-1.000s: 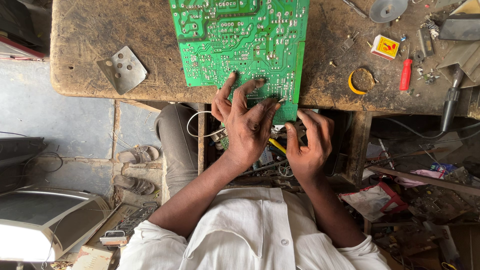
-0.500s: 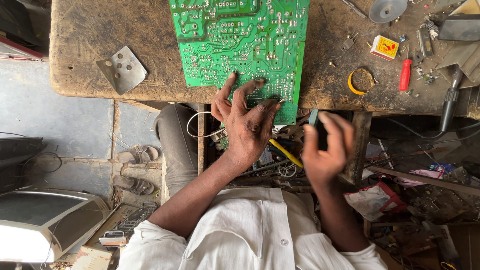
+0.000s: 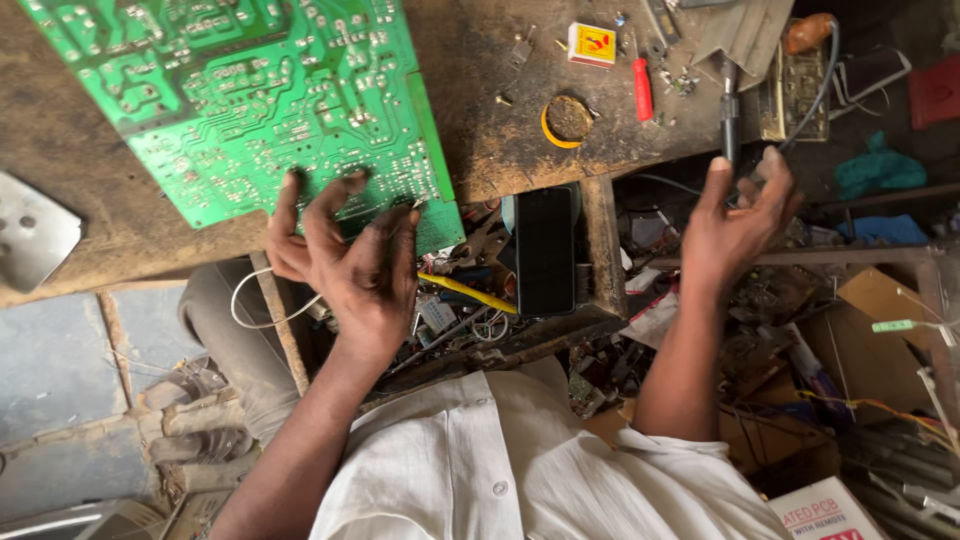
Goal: The person is repairing a green circuit board by scraping, soldering, and adjusting components. They use a yellow scraper, soldering iron, and screwdriver to clean and fix the board.
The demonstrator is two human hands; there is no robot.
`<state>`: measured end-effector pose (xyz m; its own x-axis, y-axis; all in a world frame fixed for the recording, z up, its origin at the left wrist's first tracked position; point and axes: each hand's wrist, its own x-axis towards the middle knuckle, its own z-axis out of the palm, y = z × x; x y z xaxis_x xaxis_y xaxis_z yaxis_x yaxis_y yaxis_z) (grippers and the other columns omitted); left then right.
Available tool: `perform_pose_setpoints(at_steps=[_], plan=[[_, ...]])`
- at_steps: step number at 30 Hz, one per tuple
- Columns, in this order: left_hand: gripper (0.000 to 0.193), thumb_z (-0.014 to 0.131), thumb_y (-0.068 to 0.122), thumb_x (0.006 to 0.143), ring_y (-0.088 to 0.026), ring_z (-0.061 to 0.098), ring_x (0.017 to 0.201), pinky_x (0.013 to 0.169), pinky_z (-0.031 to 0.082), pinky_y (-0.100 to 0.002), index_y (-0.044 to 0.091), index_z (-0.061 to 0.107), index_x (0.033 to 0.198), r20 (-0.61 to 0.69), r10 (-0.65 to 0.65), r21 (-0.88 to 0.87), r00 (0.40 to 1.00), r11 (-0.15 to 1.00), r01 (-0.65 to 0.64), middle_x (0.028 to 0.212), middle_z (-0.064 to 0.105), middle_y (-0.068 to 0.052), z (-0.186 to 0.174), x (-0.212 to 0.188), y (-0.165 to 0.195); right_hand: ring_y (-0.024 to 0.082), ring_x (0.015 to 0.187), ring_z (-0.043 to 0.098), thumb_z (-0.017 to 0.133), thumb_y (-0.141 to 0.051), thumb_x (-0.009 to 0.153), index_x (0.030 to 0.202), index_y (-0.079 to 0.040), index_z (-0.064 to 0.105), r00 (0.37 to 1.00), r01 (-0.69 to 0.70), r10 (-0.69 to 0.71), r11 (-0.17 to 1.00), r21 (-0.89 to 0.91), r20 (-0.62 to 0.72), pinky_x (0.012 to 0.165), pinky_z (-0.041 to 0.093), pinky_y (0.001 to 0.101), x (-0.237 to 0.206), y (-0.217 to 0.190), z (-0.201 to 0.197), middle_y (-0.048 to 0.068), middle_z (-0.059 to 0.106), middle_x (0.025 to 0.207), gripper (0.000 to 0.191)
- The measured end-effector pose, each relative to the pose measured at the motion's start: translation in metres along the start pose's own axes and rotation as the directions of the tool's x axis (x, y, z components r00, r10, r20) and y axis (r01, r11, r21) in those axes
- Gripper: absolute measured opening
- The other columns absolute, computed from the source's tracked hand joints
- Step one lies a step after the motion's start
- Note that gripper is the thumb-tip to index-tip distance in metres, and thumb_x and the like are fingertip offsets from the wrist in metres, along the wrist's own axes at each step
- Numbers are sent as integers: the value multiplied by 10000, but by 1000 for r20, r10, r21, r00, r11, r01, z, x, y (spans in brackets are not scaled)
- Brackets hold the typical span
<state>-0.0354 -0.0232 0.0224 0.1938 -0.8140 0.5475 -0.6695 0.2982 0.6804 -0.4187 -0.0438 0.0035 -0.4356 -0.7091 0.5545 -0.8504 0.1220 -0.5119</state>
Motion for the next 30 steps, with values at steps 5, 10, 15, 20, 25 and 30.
perform_pose_setpoints(at_steps=[5, 10, 15, 20, 25, 30], plan=[[108, 860, 162, 956, -386, 334, 1512, 1214, 191, -541, 120, 790, 1025, -27, 15, 11, 1000, 1000, -15, 1405, 628, -74, 0, 1, 4, 281, 1051, 696, 827, -100, 1056, 1306, 32, 641, 998, 37, -44, 990, 133, 45, 933, 571, 394, 21, 50, 15, 159, 718, 1207, 338], [105, 846, 168, 928, -396, 346, 1494, 1172, 196, -561, 155, 785, 1013, -38, 15, 12, 999, 1000, -14, 1396, 610, -59, 3, 0, 6, 287, 920, 686, 828, -81, 901, 1201, 44, 751, 976, 215, -217, 972, -94, -7, 836, 541, 414, 42, 65, 8, 178, 741, 1056, 333], [108, 853, 210, 932, -381, 369, 1498, 1196, 210, -566, 186, 773, 1001, -67, 15, 1, 998, 1000, -15, 1396, 598, -30, 8, 1, 6, 280, 907, 688, 761, -59, 1056, 1166, 69, 750, 968, 243, -248, 965, -95, -37, 786, 528, 392, 37, 41, -28, 196, 741, 1051, 170], [103, 846, 209, 928, -387, 365, 1501, 1218, 189, -596, 191, 773, 997, -46, -3, 1, 999, 1000, 3, 1398, 595, -35, 9, -1, 5, 212, 811, 713, 645, -100, 1158, 1220, 120, 596, 999, 7, -21, 958, 286, 43, 704, 597, 313, 24, 5, -68, 170, 706, 1083, 233], [103, 846, 210, 931, -391, 356, 1504, 1214, 185, -596, 186, 774, 1001, -32, -8, -3, 999, 1000, 8, 1402, 589, -43, 9, -2, 5, 253, 840, 747, 610, 4, 1217, 1307, 148, 609, 968, 184, -244, 851, 491, 60, 819, 650, 352, 1, -11, -93, 235, 694, 1211, 170], [85, 831, 191, 958, -379, 327, 1519, 1221, 176, -584, 191, 769, 1016, -18, 7, 13, 1000, 1000, -7, 1425, 569, -40, 10, -3, 5, 271, 909, 785, 748, 7, 1156, 1232, 111, 650, 814, 436, -571, 725, 533, 110, 752, 642, 333, -8, -32, -89, 221, 702, 1118, 162]])
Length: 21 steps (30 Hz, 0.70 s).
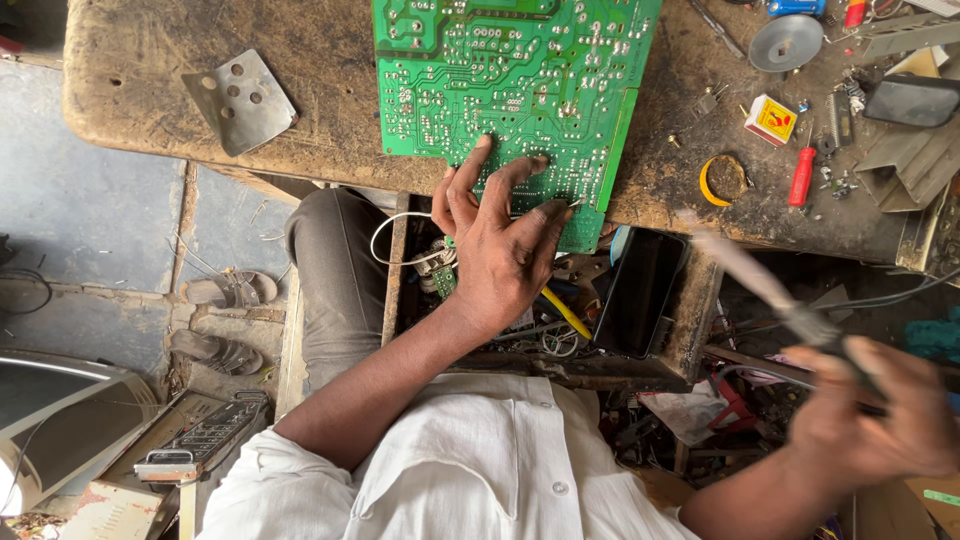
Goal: The person is repairing a green circuit board by scraping, soldering, and adjusting components. They use a yellow scraper, soldering iron, and screwdriver to clean and fix the board.
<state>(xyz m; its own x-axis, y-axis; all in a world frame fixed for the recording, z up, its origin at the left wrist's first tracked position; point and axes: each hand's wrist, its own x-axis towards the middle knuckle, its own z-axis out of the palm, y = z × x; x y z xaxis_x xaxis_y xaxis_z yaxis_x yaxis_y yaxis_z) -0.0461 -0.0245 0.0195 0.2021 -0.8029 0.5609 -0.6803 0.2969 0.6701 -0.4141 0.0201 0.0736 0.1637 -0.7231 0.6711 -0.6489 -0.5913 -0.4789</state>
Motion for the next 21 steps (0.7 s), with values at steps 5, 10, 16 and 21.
perform_pose_setpoints(at_steps=[5, 10, 16, 21], plan=[[68, 817, 190, 976, -376, 319, 1529, 1232, 165, -584, 196, 760, 1013, 6, -5, 5, 1000, 1000, 5, 1442, 557, -41, 2, -1, 0, 278, 908, 780, 838, 2, 1000, 1121, 62, 719, 981, 166, -159, 984, -67, 107, 736, 665, 328, 17, -21, 41, 226, 752, 1069, 180], [69, 794, 200, 975, -389, 314, 1525, 1237, 156, -592, 192, 771, 1040, 27, -15, 11, 1000, 1000, 15, 1447, 552, -53, 1, -2, 2, 257, 952, 777, 914, -68, 978, 1166, 2, 745, 987, 113, -99, 987, -110, 127, 803, 639, 308, 26, -45, 58, 173, 759, 1032, 263], [80, 792, 203, 984, -391, 316, 1526, 1235, 160, -595, 186, 772, 1060, 32, -17, 15, 999, 1000, 17, 1448, 555, -56, 1, -1, 2, 251, 949, 773, 906, -55, 954, 1160, 8, 744, 988, 90, -82, 994, -63, 129, 813, 649, 330, 28, -49, 70, 172, 755, 1023, 270], [102, 792, 205, 979, -394, 317, 1526, 1236, 165, -590, 186, 768, 1076, 36, -22, 16, 999, 1000, 21, 1453, 555, -59, 1, -1, 2, 252, 978, 772, 915, -28, 951, 1161, 8, 742, 987, 85, -75, 994, -73, 139, 845, 668, 336, 27, -52, 71, 170, 753, 1080, 275]])
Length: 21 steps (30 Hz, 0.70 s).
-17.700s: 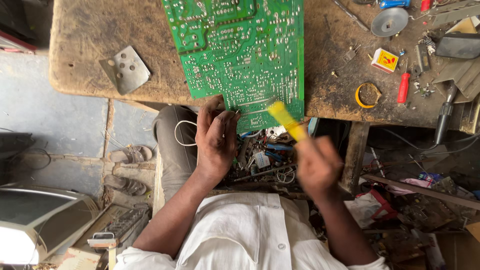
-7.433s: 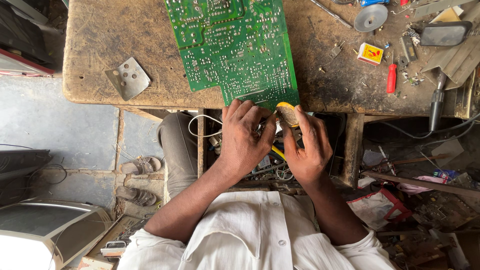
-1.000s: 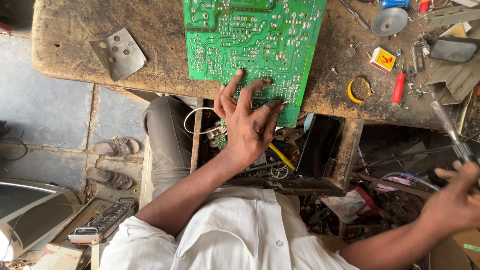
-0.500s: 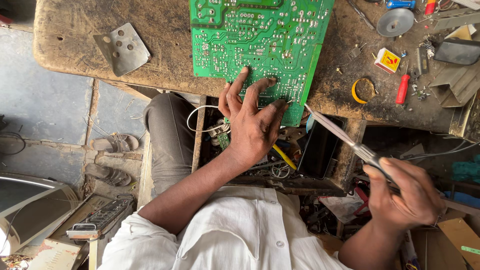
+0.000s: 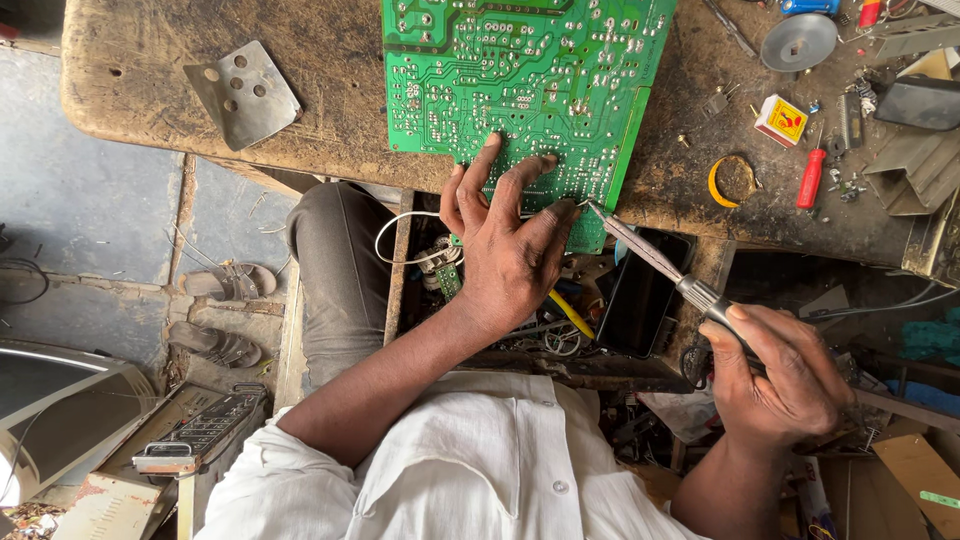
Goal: The person is repairing a green circuit board by scraping, soldering, and adjusting components. They use a yellow scraper, soldering iron, and screwdriver to clean and fix the board.
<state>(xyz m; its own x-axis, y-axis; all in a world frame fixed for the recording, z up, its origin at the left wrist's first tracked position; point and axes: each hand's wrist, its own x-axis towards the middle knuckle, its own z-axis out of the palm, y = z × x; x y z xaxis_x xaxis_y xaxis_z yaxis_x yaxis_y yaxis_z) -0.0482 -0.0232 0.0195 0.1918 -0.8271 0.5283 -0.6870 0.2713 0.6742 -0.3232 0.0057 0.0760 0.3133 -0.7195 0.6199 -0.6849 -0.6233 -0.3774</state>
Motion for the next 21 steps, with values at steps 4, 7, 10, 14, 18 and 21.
perform_pose_setpoints(at_steps=[4, 7, 10, 14, 18, 21], plan=[[123, 793, 199, 970, -397, 315, 1524, 1235, 162, -598, 193, 765, 1089, 6, 11, 9, 1000, 1000, -11, 1449, 547, -64, 0, 0, 0, 254, 994, 772, 913, -26, 954, 1156, 7, 742, 1000, -16, 16, 1000, -6, 5, 863, 670, 344, 0, -1, -1, 172, 751, 1054, 267], [128, 797, 202, 968, -398, 311, 1526, 1235, 161, -601, 195, 761, 1091, 7, 16, 16, 1000, 1000, -16, 1448, 546, -63, 1, 0, -1, 250, 988, 771, 912, -31, 952, 1152, 5, 739, 1000, 4, -4, 1000, -16, 17, 850, 672, 337, -1, 1, -1, 163, 751, 1051, 267], [126, 797, 205, 974, -396, 311, 1526, 1237, 161, -600, 207, 761, 1094, 10, 13, 11, 1000, 1000, -13, 1448, 544, -63, 1, -1, -1, 245, 1005, 775, 904, -42, 974, 1182, -8, 742, 999, 42, -42, 999, 4, 28, 843, 633, 316, -2, 4, 0, 155, 744, 1085, 266], [133, 796, 201, 974, -397, 312, 1528, 1239, 160, -602, 203, 760, 1102, 9, 14, 11, 1000, 1000, -14, 1451, 544, -64, 0, -1, -1, 243, 947, 765, 903, -41, 935, 1159, -4, 741, 992, 109, -106, 993, -38, 61, 783, 625, 318, -1, 2, -3, 154, 737, 1084, 279], [143, 795, 191, 958, -398, 312, 1529, 1239, 160, -600, 193, 760, 1097, 11, 9, 4, 1000, 1000, -9, 1455, 546, -58, -1, -1, -1, 185, 762, 704, 917, -14, 843, 1081, 4, 766, 963, 230, -219, 972, -55, 157, 594, 574, 264, 11, -7, -7, 144, 697, 914, 282], [140, 798, 189, 970, -402, 310, 1532, 1240, 161, -601, 186, 756, 1104, 5, 17, -2, 1000, 1000, -17, 1466, 538, -65, -1, 0, 0, 153, 672, 662, 908, 8, 806, 1022, 11, 766, 943, 255, -250, 967, 5, 220, 502, 519, 248, 25, -23, -7, 116, 675, 826, 259]])
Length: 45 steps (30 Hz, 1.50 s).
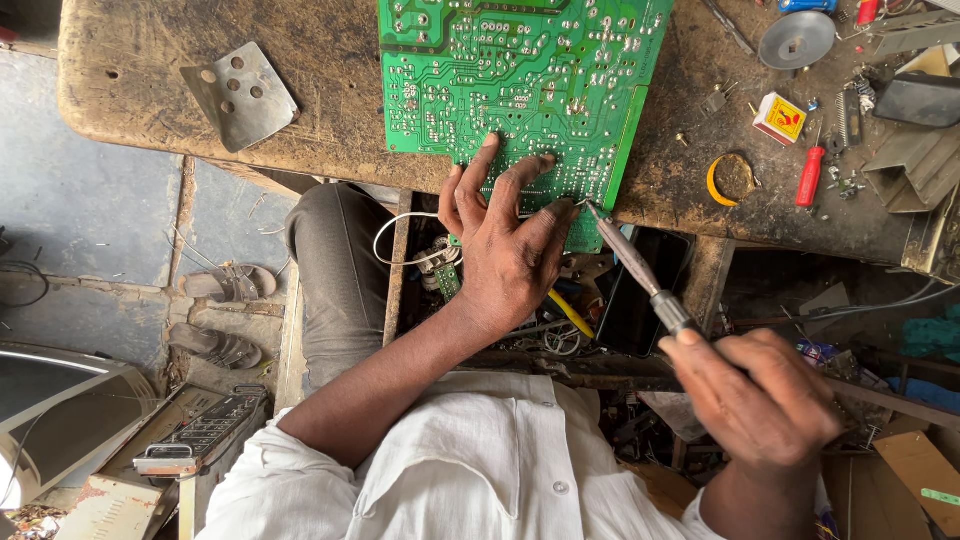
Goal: The person is repairing a green circuit board by scraping, soldering, and adjusting components. They use a yellow scraper, soldering iron, and screwdriver to clean and fix the board.
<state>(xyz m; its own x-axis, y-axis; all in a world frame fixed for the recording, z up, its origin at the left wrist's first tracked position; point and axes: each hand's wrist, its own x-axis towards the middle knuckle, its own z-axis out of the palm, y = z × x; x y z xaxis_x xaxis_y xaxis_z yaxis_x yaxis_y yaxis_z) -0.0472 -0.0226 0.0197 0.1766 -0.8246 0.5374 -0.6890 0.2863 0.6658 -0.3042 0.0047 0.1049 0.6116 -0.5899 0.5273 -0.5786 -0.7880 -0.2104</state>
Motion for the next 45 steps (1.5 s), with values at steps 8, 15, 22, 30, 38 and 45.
perform_pose_setpoints(at_steps=[8, 15, 22, 30, 38, 45], plan=[[148, 796, 186, 946, -402, 308, 1530, 1235, 161, -603, 184, 757, 1089, 8, -12, -6, 1000, 1000, 12, 1461, 544, -64, -1, 1, 1, 138, 646, 610, 860, 74, 811, 1019, 46, 775, 979, 3, 6, 999, -45, 205, 495, 481, 268, 44, -40, -17, 86, 643, 786, 226], [151, 795, 177, 946, -400, 300, 1535, 1236, 152, -598, 194, 765, 1093, 19, -6, -2, 1000, 1000, 6, 1463, 543, -61, -2, 0, -1, 146, 567, 525, 818, 65, 788, 1080, 80, 758, 948, -7, 20, 999, -40, 318, 460, 438, 305, 68, -58, -21, 67, 543, 692, 298], [117, 800, 170, 952, -390, 300, 1541, 1245, 152, -594, 186, 757, 1059, 9, -1, 2, 1000, 1000, 1, 1457, 545, -58, 0, 0, -1, 163, 545, 504, 806, 46, 769, 1111, 109, 731, 905, 37, -13, 998, -48, 426, 444, 416, 342, 78, -61, -26, 73, 484, 627, 355], [133, 801, 161, 940, -399, 315, 1526, 1235, 161, -599, 190, 755, 1061, -4, 3, 8, 1000, 1000, -2, 1447, 548, -67, 0, 0, -1, 122, 578, 508, 817, 46, 807, 1093, 89, 722, 954, -52, 40, 998, 32, 299, 459, 410, 296, 72, -57, -20, 51, 556, 703, 305], [119, 808, 162, 958, -399, 329, 1524, 1238, 162, -592, 176, 745, 1057, -37, 19, 5, 999, 1000, -19, 1439, 559, -65, 0, 1, -1, 121, 550, 503, 838, 51, 777, 1067, 63, 760, 954, -83, 78, 997, 5, 290, 434, 388, 288, 63, -56, -15, 35, 536, 652, 300], [129, 805, 161, 955, -395, 330, 1523, 1240, 164, -600, 184, 753, 1071, -32, 20, 15, 999, 1000, -20, 1436, 557, -73, 0, 1, 0, 114, 576, 539, 851, 65, 817, 1029, 65, 759, 990, -47, 46, 999, 3, 135, 465, 409, 269, 49, -45, -6, 47, 579, 700, 231]])
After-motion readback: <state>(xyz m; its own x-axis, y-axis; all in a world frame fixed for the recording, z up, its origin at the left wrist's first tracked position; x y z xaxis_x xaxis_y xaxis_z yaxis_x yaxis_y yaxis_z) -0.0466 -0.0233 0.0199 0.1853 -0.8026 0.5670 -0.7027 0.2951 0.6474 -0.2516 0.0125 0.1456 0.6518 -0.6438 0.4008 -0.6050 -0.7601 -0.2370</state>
